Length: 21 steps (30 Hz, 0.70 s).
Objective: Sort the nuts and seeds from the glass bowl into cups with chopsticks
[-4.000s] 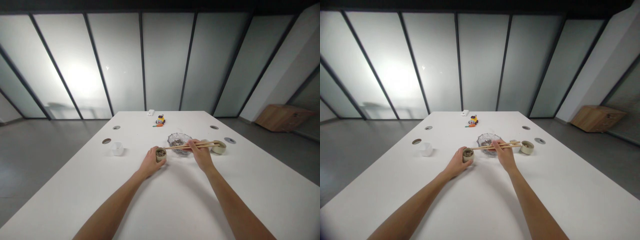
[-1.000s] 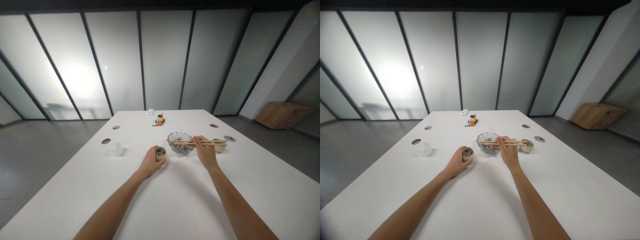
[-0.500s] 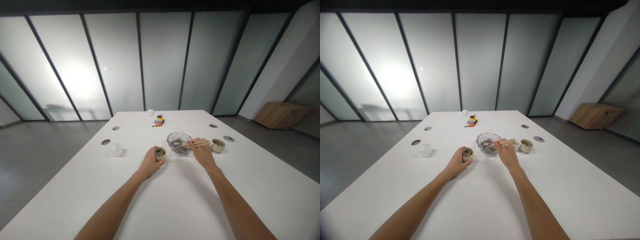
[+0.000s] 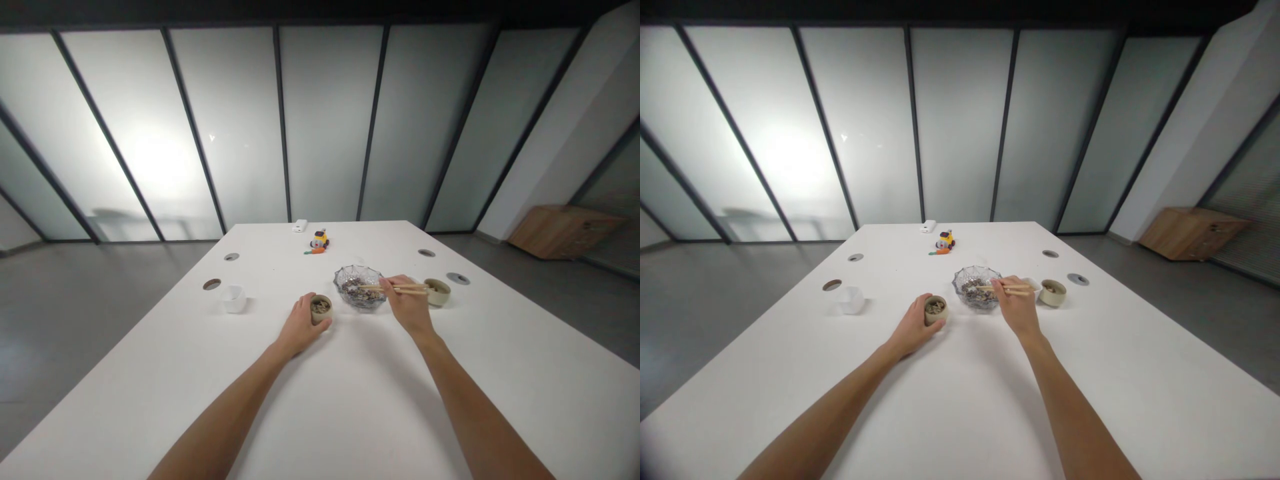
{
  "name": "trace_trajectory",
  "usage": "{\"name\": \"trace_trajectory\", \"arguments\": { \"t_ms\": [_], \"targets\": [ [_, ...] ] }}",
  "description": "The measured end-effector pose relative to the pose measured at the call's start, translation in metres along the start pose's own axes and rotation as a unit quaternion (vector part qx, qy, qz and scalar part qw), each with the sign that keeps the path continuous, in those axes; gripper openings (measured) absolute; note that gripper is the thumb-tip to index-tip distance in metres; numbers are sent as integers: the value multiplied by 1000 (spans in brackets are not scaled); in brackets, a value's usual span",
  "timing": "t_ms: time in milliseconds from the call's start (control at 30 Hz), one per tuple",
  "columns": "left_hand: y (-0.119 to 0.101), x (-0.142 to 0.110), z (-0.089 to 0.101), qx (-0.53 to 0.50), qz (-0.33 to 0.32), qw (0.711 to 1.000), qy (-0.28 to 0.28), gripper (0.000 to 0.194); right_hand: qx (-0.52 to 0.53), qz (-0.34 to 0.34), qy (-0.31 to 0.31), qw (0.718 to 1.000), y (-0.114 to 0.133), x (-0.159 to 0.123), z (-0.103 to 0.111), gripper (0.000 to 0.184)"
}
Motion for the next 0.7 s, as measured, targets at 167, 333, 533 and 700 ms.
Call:
{"name": "trace_trajectory", "arguments": {
  "t_ms": [167, 333, 533, 700],
  "targets": [
    [0, 0, -1, -4, -3, 1000, 2, 67, 197, -128, 17, 972, 3, -1, -3, 47],
    [-2, -1, 0, 0, -6, 1000, -3, 65, 326, -158, 117, 925, 27, -7, -13, 49],
    [-3, -1, 0, 1, -4, 1000, -2, 65, 280, -143, 92, 945, 24, -5, -6, 48],
    [-1, 0, -1, 0, -6, 1000, 1, 66, 99, -68, -8, 993, 0, 2, 9, 50]
  ]
}}
Point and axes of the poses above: each hand's wrist, its own x-axis towards the middle knuckle, its own z-axis out of the back of the hand, y = z × x, the point moved 4 cm from there along x, towards the middle knuckle, and after that the axes turned 14 degrees about -x, right-handed, at the moved point
